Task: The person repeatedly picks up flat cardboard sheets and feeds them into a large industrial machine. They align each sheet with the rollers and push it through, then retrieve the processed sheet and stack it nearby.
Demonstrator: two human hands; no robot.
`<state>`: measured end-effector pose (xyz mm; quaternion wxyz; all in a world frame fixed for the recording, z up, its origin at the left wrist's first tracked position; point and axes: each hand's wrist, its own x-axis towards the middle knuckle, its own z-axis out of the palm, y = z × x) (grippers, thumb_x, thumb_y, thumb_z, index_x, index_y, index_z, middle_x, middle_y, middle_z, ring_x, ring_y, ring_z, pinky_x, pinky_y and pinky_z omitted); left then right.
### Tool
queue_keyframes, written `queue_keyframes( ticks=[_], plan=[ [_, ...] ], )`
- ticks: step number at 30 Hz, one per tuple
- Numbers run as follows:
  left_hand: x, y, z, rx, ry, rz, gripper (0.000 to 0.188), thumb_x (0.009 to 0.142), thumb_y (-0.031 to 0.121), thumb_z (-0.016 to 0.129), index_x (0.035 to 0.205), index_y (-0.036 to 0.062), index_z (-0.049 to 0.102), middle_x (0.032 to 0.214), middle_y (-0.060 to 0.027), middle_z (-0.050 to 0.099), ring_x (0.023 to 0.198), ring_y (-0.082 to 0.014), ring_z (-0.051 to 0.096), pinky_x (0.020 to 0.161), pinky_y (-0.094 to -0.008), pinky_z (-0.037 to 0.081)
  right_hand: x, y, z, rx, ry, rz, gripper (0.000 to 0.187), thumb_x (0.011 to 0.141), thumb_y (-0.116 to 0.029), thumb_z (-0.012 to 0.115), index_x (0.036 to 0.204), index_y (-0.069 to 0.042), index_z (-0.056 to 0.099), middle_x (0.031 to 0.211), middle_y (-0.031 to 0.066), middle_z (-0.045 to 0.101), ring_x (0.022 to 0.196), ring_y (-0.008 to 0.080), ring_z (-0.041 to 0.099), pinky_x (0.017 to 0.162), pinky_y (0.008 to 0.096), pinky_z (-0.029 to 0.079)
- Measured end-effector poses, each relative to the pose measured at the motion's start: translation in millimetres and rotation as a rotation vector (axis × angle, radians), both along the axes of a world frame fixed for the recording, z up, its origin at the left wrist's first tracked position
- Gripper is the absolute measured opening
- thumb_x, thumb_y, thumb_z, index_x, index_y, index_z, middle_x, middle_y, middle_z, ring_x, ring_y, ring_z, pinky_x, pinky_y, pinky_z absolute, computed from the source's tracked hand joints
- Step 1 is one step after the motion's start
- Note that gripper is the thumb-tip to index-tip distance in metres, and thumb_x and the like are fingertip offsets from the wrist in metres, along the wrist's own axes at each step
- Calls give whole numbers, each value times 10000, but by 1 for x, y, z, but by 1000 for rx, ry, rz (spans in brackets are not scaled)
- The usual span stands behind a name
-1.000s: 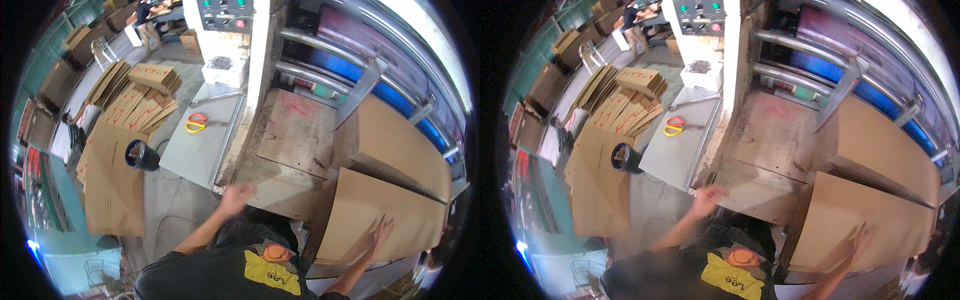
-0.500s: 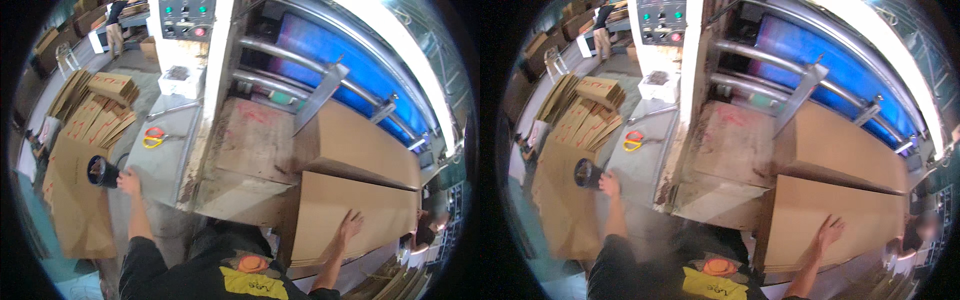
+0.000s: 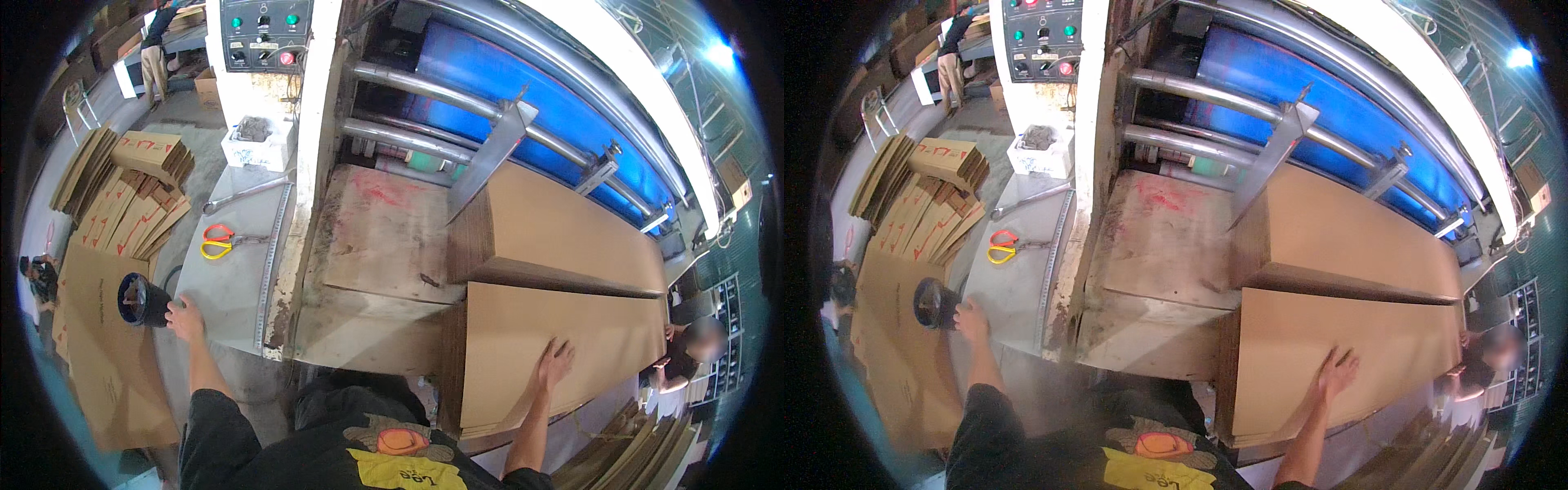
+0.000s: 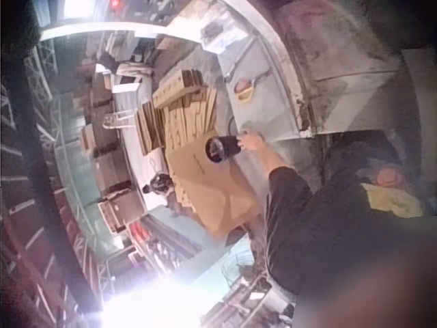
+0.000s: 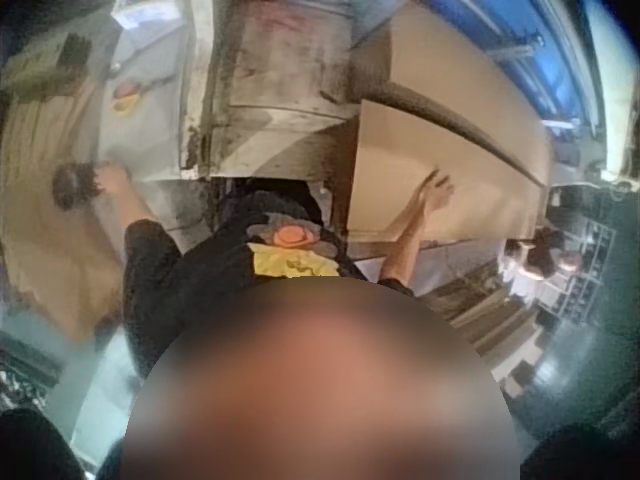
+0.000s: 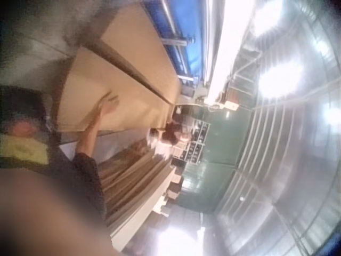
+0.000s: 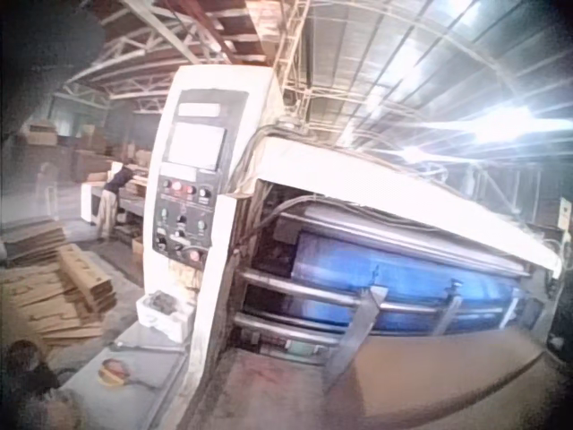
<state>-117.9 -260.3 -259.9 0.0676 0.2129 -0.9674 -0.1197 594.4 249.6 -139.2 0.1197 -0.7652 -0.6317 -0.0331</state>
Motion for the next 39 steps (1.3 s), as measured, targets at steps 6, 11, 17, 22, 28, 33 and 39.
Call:
queue_keyframes(
  ticks=[6, 11, 17, 22, 28, 33, 39],
  plan=[
    [-1, 1, 1, -12, -1, -14, 647, 981, 591, 453, 1365, 77, 532, 1307, -207, 542, 1201, -414, 533, 946, -541, 502, -5, -2, 4, 29, -4, -25, 726, 1020, -581, 403, 1502, -39, 449, 1560, 276, 373, 1453, 432, 328, 1187, 546, 236],
    [-1, 3, 1, -42, -2, 12, 644, 986, 593, 454, 1370, 82, 531, 1311, -196, 544, 1198, -405, 538, 946, -541, 505, -6, -4, 8, -19, -20, -32, 729, 1019, -582, 398, 1514, -47, 432, 1575, 266, 353, 1463, 421, 315, 1190, 548, 225],
    [0, 1, 1, 12, 17, 0, 642, 990, 592, 456, 1377, 84, 523, 1313, -192, 543, 1202, -400, 539, 940, -538, 510, -10, -7, 10, -25, 17, -54, 736, 1012, -597, 403, 1535, -79, 412, 1593, 248, 333, 1488, 401, 280, 1197, 557, 208],
    [0, 0, 1, 23, 10, -19, 645, 991, 585, 450, 1359, 60, 527, 1305, -222, 546, 1195, -434, 538, 947, -554, 500, -12, -9, 11, -35, 37, -73, 740, 1008, -600, 411, 1542, -88, 403, 1609, 243, 304, 1501, 397, 253, 1203, 568, 186],
    [-1, 1, 1, 7, -10, -11, 633, 988, 579, 460, 1372, 80, 520, 1321, -202, 540, 1208, -411, 532, 937, -551, 506, -7, -4, 7, 5, 15, -30, 736, 1008, -581, 435, 1516, -49, 434, 1578, 263, 352, 1480, 412, 292, 1200, 539, 218],
    [0, 0, 2, 25, 0, -13, 611, 991, 546, 460, 1361, 64, 522, 1319, -229, 540, 1203, -434, 531, 955, -559, 492, -8, -4, 7, 22, 14, -32, 727, 1010, -566, 444, 1506, -33, 443, 1563, 269, 372, 1468, 413, 315, 1193, 525, 239],
    [4, 1, 4, -2, 29, -19, 611, 992, 542, 462, 1352, 53, 533, 1312, -213, 548, 1216, -410, 525, 955, -528, 501, -17, -10, 17, -22, 40, -66, 729, 1015, -564, 439, 1525, -44, 412, 1588, 247, 342, 1478, 416, 291, 1202, 531, 217]
  ],
)
